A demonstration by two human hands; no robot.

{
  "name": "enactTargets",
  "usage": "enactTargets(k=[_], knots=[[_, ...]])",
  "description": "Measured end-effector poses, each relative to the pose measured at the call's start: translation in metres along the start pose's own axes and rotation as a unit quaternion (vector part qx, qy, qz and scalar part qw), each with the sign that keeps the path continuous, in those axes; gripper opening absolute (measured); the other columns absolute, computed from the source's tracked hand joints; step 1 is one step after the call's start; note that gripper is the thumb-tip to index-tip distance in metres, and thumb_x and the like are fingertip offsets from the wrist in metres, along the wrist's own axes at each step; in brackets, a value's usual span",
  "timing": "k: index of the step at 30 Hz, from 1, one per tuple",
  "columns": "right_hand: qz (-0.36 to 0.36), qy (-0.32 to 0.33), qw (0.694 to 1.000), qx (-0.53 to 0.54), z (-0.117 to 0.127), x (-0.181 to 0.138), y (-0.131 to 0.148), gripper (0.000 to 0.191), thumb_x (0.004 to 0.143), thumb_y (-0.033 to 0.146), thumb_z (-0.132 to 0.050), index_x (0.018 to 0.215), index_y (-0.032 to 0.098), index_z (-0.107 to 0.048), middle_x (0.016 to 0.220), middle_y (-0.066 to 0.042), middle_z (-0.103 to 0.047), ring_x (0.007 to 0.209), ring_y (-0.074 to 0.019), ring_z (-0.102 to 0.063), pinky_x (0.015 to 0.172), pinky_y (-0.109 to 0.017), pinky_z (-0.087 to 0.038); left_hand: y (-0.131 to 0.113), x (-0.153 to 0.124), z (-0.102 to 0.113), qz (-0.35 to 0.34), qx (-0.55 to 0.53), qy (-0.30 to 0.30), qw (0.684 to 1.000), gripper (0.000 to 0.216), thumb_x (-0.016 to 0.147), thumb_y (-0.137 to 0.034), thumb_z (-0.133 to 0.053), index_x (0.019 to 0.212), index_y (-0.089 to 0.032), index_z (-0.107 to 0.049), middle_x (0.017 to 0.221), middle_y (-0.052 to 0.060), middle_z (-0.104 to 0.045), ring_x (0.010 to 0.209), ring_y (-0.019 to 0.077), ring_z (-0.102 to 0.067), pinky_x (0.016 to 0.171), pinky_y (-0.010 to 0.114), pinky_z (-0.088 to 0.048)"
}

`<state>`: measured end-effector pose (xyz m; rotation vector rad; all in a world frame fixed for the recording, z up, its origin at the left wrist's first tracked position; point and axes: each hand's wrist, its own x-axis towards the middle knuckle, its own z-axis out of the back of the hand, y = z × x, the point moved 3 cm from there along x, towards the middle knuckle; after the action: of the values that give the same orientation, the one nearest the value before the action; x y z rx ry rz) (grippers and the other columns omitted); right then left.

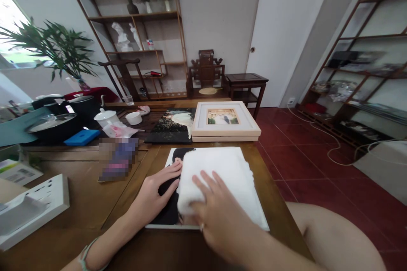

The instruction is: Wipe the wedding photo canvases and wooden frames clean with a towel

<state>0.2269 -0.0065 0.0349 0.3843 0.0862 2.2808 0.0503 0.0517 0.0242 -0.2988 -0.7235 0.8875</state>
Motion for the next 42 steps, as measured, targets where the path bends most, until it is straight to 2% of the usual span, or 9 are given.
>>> enactTargets(k=[4, 7, 13, 18, 24, 31, 35, 38, 42], knots=[[0.075, -0.007, 0.997, 0.007, -0.004, -0.024, 0.030, 0.024, 0.079, 0.019, -0.059, 0.099, 0.019, -0.071, 0.130, -0.011, -0.056, 0.121, -0.0304, -0.050, 0.099, -0.044, -0.044, 0.000, 0.001, 0.002, 0.001, 0.003, 0.018, 1.000, 0.033, 0.082, -0.013, -0.050, 0.109, -0.017, -0.069, 0.123, 0.010, -0.063, 0.120, 0.0253, -0.055, 0.100, 0.044, -0.045], [0.072, -0.005, 0.997, 0.042, 0.006, -0.025, 0.029, 0.024, 0.080, 0.021, -0.058, 0.101, 0.020, -0.070, 0.126, -0.009, -0.060, 0.117, -0.0279, -0.054, 0.099, -0.041, -0.045, -0.001, 0.002, 0.003, -0.001, 0.002, 0.020, 1.000, 0.034, 0.081, -0.013, -0.050, 0.109, -0.016, -0.069, 0.123, 0.011, -0.063, 0.119, 0.0251, -0.055, 0.100, 0.044, -0.046], [-0.049, -0.011, 0.997, 0.064, 0.024, 0.010, -0.029, 0.023, 0.087, 0.024, -0.052, 0.099, 0.017, -0.070, 0.131, -0.016, -0.055, 0.120, -0.0306, -0.049, 0.098, -0.046, -0.041, -0.002, 0.000, 0.001, 0.002, 0.001, 0.009, 1.000, 0.029, 0.086, -0.019, -0.050, 0.107, -0.017, -0.069, 0.122, 0.010, -0.064, 0.119, 0.0238, -0.056, 0.102, 0.043, -0.044], [-0.040, -0.024, 0.998, 0.039, 0.016, 0.040, -0.058, 0.025, 0.091, 0.027, -0.048, 0.102, 0.017, -0.068, 0.134, -0.017, -0.051, 0.132, -0.0308, -0.035, 0.104, -0.049, -0.032, 0.000, -0.001, 0.000, 0.007, -0.003, 0.000, 1.000, 0.027, 0.087, -0.021, -0.051, 0.106, -0.017, -0.069, 0.121, 0.010, -0.065, 0.118, 0.0232, -0.057, 0.102, 0.041, -0.045], [0.003, 0.043, 0.998, 0.043, 0.006, 0.022, -0.009, 0.024, 0.080, 0.014, -0.055, 0.098, 0.018, -0.069, 0.142, -0.015, -0.042, 0.136, -0.0350, -0.025, 0.108, -0.061, -0.019, 0.001, -0.001, 0.006, 0.030, 0.003, -0.051, 0.998, 0.033, 0.091, -0.017, -0.041, 0.116, -0.017, -0.062, 0.123, 0.010, -0.064, 0.116, 0.0210, -0.059, 0.102, 0.039, -0.045], [0.104, 0.059, 0.992, 0.050, 0.005, -0.015, 0.034, 0.039, 0.080, 0.015, -0.057, 0.118, 0.017, -0.062, 0.131, -0.008, -0.055, 0.124, -0.0282, -0.047, 0.104, -0.045, -0.040, 0.004, 0.000, 0.003, 0.032, -0.016, -0.019, 0.999, 0.034, 0.087, -0.014, -0.041, 0.111, -0.016, -0.065, 0.126, 0.010, -0.062, 0.120, 0.0221, -0.055, 0.102, 0.039, -0.044], [0.020, 0.061, 0.994, 0.085, 0.023, -0.012, 0.011, 0.023, 0.080, 0.016, -0.055, 0.097, 0.022, -0.070, 0.136, -0.010, -0.051, 0.127, -0.0275, -0.043, 0.108, -0.046, -0.033, 0.004, 0.000, 0.001, 0.037, -0.006, -0.004, 0.999, 0.035, 0.088, -0.014, -0.039, 0.110, -0.014, -0.066, 0.127, 0.011, -0.061, 0.121, 0.0220, -0.054, 0.104, 0.040, -0.042], [-0.059, 0.020, 0.996, 0.063, 0.023, 0.004, -0.018, 0.025, 0.085, 0.015, -0.047, 0.101, 0.017, -0.067, 0.130, -0.015, -0.056, 0.131, -0.0267, -0.037, 0.109, -0.049, -0.029, 0.002, -0.002, 0.002, 0.042, -0.003, -0.003, 0.999, 0.037, 0.092, -0.019, -0.035, 0.117, -0.011, -0.062, 0.130, 0.012, -0.058, 0.124, 0.0213, -0.051, 0.107, 0.040, -0.038], [-0.077, -0.003, 0.996, 0.042, 0.012, 0.031, -0.032, 0.025, 0.087, 0.017, -0.045, 0.102, 0.018, -0.065, 0.130, -0.014, -0.056, 0.135, -0.0281, -0.031, 0.108, -0.054, -0.025, -0.001, -0.007, 0.006, 0.025, -0.011, -0.013, 1.000, 0.044, 0.095, -0.025, -0.034, 0.137, -0.014, -0.042, 0.143, 0.011, -0.045, 0.134, 0.0206, -0.038, 0.111, 0.040, -0.031]])
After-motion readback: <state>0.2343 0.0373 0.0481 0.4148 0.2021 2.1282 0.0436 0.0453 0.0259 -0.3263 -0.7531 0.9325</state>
